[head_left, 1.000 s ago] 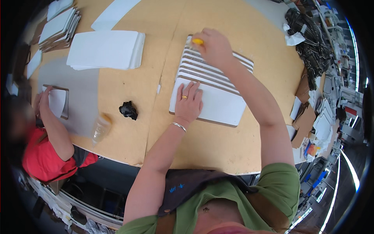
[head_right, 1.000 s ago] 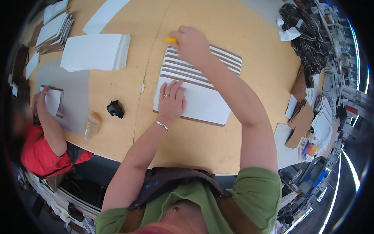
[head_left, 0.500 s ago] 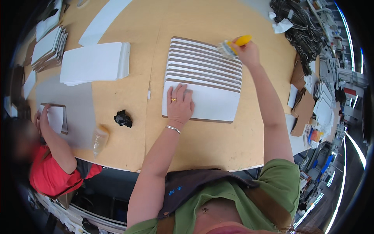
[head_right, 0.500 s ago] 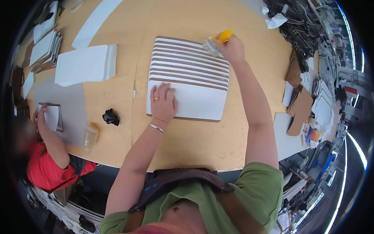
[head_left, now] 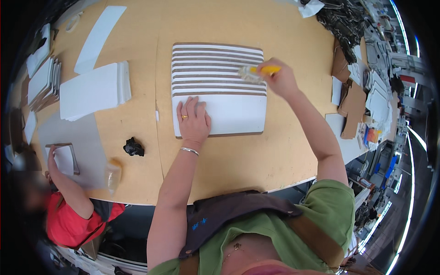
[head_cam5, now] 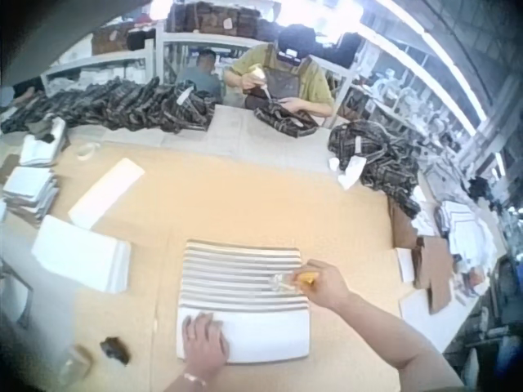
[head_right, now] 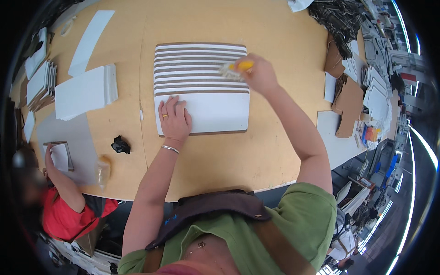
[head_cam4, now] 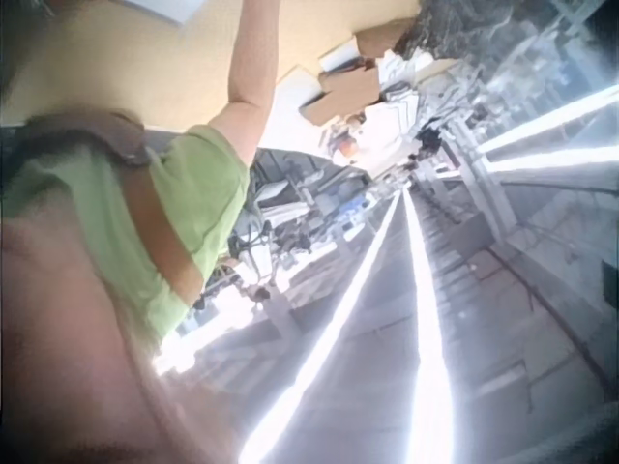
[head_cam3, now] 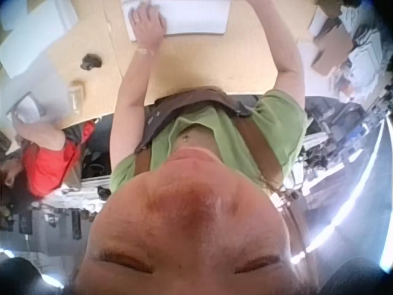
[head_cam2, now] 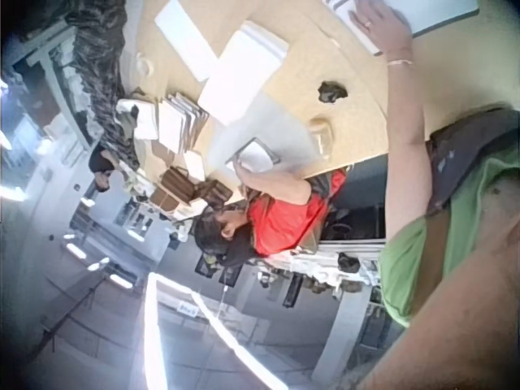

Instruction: The recorder joins leather and stiffener components using pliers, a wooden block for pressing, and adhesive applied with a brush.

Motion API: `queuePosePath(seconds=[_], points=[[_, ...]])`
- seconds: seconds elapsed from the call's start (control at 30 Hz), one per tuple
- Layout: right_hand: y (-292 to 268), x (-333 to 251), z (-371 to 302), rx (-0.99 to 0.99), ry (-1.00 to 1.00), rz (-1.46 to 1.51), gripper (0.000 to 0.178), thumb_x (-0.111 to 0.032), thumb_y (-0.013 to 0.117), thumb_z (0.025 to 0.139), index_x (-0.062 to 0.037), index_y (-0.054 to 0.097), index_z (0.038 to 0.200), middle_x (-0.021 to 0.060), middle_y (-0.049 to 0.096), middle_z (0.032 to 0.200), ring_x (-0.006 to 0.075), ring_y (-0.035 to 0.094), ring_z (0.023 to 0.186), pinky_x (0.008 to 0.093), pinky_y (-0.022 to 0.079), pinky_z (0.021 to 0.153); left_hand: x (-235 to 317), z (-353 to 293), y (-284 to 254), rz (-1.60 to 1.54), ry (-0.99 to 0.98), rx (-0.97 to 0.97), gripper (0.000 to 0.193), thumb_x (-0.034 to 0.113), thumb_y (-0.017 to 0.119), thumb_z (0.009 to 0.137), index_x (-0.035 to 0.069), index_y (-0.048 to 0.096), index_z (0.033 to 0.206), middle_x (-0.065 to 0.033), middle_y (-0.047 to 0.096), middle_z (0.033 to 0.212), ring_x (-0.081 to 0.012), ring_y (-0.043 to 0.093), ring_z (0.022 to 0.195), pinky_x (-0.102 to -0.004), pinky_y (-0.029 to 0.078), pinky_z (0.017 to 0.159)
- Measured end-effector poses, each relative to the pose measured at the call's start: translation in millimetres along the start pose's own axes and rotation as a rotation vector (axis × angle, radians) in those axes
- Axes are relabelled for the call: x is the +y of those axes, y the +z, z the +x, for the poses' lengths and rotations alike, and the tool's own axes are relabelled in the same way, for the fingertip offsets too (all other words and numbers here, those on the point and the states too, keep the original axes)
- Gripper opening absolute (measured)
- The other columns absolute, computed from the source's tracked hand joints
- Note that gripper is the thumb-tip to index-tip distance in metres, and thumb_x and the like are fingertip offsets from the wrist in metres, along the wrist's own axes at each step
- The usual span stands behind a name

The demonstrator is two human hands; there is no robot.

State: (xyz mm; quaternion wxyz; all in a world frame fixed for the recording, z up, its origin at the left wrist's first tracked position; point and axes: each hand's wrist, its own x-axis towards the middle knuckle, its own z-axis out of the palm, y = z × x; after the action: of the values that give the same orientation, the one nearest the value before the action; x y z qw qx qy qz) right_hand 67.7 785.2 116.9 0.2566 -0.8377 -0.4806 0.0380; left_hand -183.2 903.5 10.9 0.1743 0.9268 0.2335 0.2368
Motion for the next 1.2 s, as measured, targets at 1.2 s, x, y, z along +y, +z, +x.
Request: queuePosePath(seconds=[1.2], points=[[50, -45, 52, -0.144, -0.189, 0.034, 0.007, -0.012, 0.067, 0.076, -0.0116, 0.065, 0.082, 0.006, 0.06, 0.077, 0.0256, 0.058, 0.066, 0.0342, 0.047, 0.058, 2, 1, -4, -0.044, -0.029, -0.02, 0.024, 0.009, 0.058, 0.075, 0.01, 0.054, 0.099, -0.0088, 0.05, 0.113, -0.0288, 0.047, 0.113, -0.0486, 0.029, 0.103]])
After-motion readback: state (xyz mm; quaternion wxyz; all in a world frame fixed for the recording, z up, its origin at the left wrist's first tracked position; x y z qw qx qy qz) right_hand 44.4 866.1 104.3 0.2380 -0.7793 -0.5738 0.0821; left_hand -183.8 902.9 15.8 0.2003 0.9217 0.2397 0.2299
